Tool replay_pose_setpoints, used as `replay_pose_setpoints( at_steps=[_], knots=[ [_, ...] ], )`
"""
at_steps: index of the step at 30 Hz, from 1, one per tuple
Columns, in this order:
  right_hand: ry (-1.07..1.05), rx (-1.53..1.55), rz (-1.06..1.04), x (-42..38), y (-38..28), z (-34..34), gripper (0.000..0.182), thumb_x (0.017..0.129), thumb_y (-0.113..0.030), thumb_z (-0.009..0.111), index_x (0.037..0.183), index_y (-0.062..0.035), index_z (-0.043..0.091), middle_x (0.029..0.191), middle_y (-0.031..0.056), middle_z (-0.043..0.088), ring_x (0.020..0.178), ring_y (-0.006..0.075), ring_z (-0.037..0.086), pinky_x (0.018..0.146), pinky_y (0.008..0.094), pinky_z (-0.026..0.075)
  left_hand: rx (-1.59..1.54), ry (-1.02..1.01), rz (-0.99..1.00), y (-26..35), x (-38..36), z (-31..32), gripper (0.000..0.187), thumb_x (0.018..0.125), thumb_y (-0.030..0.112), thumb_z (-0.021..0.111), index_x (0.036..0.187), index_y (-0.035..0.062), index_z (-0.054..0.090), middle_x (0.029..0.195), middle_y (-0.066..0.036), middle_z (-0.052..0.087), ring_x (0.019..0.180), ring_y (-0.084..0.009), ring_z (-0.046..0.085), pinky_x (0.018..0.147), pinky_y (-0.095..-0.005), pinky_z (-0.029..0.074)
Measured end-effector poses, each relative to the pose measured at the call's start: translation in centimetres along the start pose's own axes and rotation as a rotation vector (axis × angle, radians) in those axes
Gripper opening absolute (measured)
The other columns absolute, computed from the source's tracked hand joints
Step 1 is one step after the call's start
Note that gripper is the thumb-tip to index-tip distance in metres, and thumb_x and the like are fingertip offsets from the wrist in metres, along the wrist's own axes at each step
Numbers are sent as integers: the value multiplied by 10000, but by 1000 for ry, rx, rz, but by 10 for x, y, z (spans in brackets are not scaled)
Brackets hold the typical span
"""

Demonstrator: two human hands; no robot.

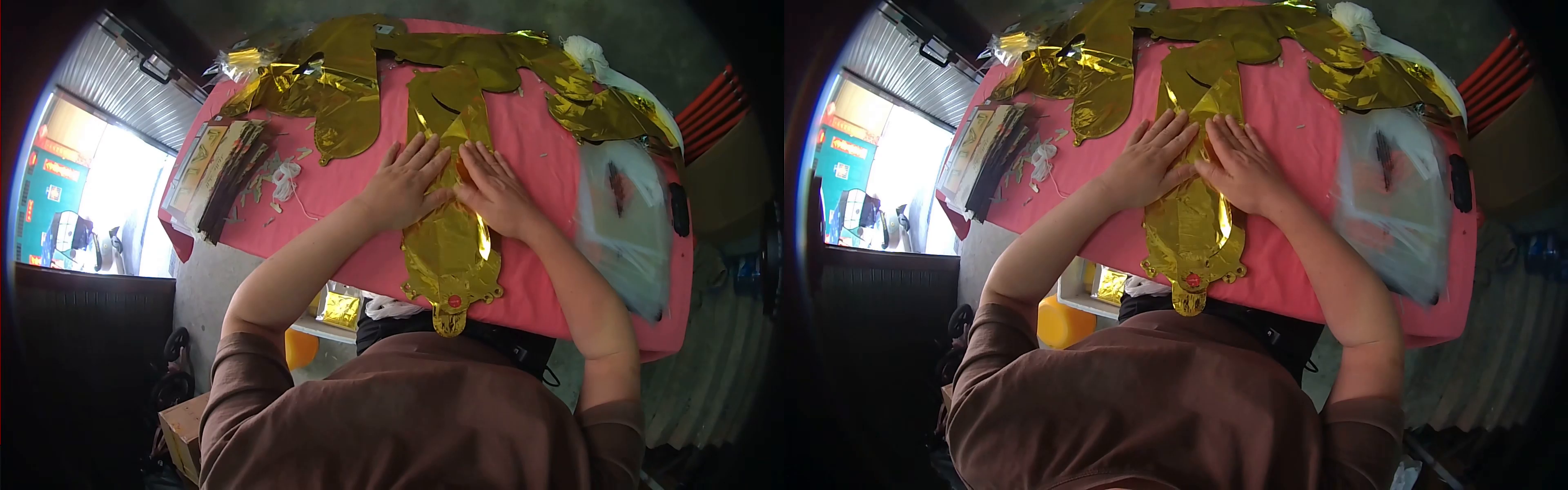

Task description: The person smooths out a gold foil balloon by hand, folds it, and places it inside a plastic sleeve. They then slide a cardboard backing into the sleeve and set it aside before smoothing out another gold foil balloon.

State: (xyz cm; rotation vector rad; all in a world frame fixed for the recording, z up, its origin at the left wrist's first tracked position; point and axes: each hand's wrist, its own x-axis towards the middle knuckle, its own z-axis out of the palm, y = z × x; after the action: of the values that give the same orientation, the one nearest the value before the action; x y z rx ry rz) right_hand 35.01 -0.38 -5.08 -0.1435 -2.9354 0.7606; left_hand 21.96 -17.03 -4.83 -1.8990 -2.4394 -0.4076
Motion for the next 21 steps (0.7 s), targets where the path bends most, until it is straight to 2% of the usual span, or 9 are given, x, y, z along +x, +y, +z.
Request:
replay_pose_setpoints(
  at_steps=[5,8,10,13,17,19,20,21],
  knots=[
    [-17,-269,-95,-5,-8,-2,589,931,-314,425,1443,-95,232,1494,140,214,1400,280,139,1134,422,96,-40,43,-27,2,-1,-1,653,905,467,443,1411,80,298,1465,-181,256,1380,-322,191,1107,-485,159],
    [-52,-324,-80,-5,-12,-3,590,927,-321,428,1439,-93,242,1498,134,203,1399,285,136,1134,429,93,47,93,73,6,-8,-17,635,912,436,445,1418,89,283,1472,-164,251,1385,-309,185,1107,-489,152],
    [-38,-325,-88,-6,-9,-1,585,931,-324,417,1438,-91,241,1500,133,198,1399,286,135,1135,429,91,-48,-101,148,15,-21,-34,604,932,374,430,1438,105,241,1493,-136,212,1399,-293,137,1120,-483,109],
    [-15,-330,-105,-7,-8,0,580,937,-330,395,1436,-80,240,1503,134,188,1399,290,131,1135,428,89,-25,-163,203,13,-39,-28,613,917,407,447,1424,107,279,1476,-124,261,1389,-280,186,1109,-501,140],
    [-2,-361,-114,-7,-9,1,595,940,-348,380,1434,-55,228,1504,143,178,1401,290,123,1136,421,87,-14,-156,215,12,-41,-30,617,914,415,444,1423,108,282,1484,-126,242,1392,-273,174,1114,-492,135],
    [-2,-366,-118,-7,-8,2,603,939,-356,380,1435,-51,222,1504,145,177,1400,292,125,1136,422,86,-83,-180,214,13,-40,-33,611,903,305,496,1429,96,268,1470,-146,267,1380,-295,200,1119,-464,141],
    [-7,-366,-119,-7,-8,1,611,939,-364,380,1436,-47,217,1503,148,176,1400,293,126,1136,423,86,-83,-177,217,10,-39,-36,611,903,305,496,1429,96,268,1470,-146,267,1380,-295,200,1119,-464,141],
    [-8,-367,-117,-7,-7,1,611,939,-364,380,1436,-47,217,1503,148,176,1400,293,126,1136,423,86,-309,-164,165,3,-37,-40,568,874,238,539,1383,80,343,1414,-159,342,1331,-306,284,1094,-442,218]
  ],
)
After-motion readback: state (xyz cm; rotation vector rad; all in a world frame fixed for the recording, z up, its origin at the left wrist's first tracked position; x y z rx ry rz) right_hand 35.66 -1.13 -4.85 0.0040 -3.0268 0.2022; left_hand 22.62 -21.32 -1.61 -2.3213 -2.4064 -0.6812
